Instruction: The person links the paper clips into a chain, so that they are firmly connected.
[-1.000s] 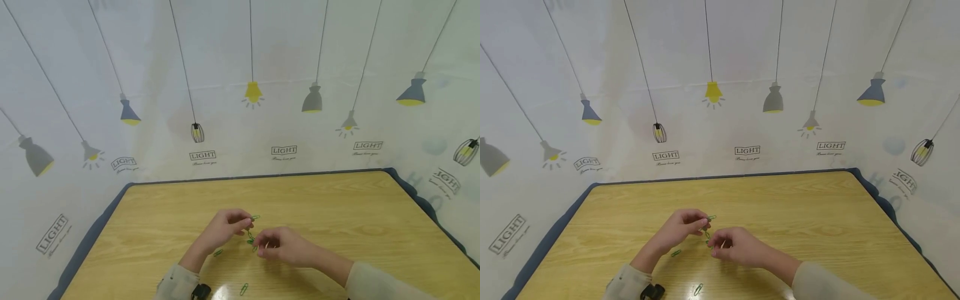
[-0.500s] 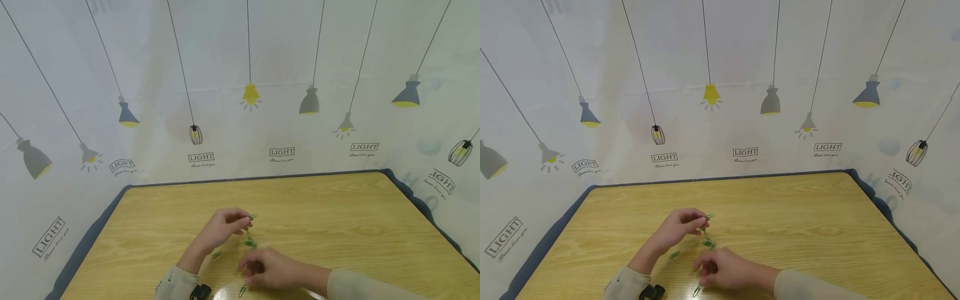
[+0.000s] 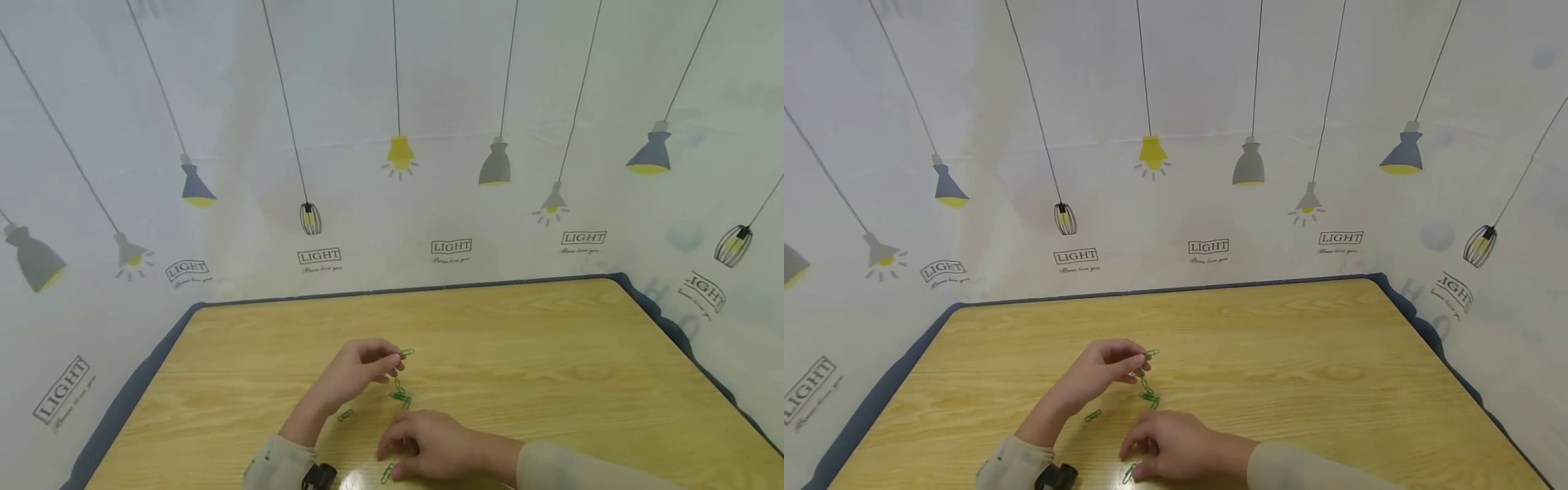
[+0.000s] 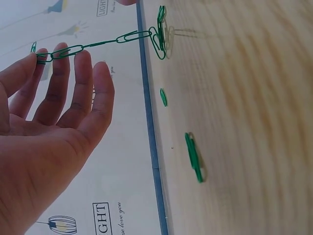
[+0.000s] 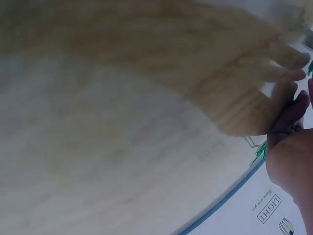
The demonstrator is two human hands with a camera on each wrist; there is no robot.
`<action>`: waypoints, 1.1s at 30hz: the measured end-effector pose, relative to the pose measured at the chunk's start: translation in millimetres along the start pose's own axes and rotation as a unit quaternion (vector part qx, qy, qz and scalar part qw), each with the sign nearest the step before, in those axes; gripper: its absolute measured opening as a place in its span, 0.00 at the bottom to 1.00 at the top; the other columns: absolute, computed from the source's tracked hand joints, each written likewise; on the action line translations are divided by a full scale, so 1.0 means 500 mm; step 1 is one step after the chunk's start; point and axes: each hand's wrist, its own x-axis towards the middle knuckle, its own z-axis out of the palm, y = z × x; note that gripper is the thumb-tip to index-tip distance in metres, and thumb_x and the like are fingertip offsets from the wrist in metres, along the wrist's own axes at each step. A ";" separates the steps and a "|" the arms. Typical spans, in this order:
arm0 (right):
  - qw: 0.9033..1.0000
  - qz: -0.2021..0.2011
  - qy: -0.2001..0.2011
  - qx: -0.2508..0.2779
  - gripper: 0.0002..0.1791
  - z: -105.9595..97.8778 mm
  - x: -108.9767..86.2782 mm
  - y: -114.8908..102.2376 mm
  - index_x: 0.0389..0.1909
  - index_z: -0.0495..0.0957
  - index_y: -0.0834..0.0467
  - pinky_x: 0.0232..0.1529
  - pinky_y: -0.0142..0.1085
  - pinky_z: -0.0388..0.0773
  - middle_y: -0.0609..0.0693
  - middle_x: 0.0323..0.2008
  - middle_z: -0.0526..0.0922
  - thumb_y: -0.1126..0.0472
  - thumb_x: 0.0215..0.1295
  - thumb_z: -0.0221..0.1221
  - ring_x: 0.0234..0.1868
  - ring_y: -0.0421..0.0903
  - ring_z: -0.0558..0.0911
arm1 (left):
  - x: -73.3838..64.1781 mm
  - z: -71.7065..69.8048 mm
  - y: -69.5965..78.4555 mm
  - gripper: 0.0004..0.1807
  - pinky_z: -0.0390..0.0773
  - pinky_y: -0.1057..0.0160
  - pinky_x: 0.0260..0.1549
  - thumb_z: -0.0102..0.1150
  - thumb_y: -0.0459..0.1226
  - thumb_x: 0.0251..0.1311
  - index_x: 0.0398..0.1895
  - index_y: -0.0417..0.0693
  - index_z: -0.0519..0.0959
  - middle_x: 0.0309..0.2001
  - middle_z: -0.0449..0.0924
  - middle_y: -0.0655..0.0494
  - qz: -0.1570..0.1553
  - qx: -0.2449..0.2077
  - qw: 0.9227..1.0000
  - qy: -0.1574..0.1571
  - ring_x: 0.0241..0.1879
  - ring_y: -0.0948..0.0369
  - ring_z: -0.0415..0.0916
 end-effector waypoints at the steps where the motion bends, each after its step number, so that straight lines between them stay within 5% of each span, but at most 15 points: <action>1: 1.000 -0.001 0.000 -0.004 0.13 0.000 0.001 -0.001 0.53 0.87 0.42 0.37 0.23 0.76 0.33 0.44 0.80 0.50 0.70 0.70 0.34 0.26 0.73 | -0.001 -0.001 0.002 0.19 0.88 0.49 0.55 0.58 0.42 0.79 0.60 0.35 0.82 0.52 0.88 0.43 -0.001 0.000 1.000 -0.001 0.51 0.54 0.85; 33: 0.997 0.021 0.012 -0.078 0.05 0.010 0.004 -0.020 0.36 0.85 0.39 0.36 0.23 0.72 0.30 0.39 0.75 0.50 0.66 0.73 0.32 0.25 0.72 | 0.006 0.004 0.002 0.19 0.89 0.51 0.53 0.59 0.43 0.78 0.59 0.36 0.82 0.50 0.89 0.45 0.000 0.008 1.000 -0.001 0.48 0.57 0.85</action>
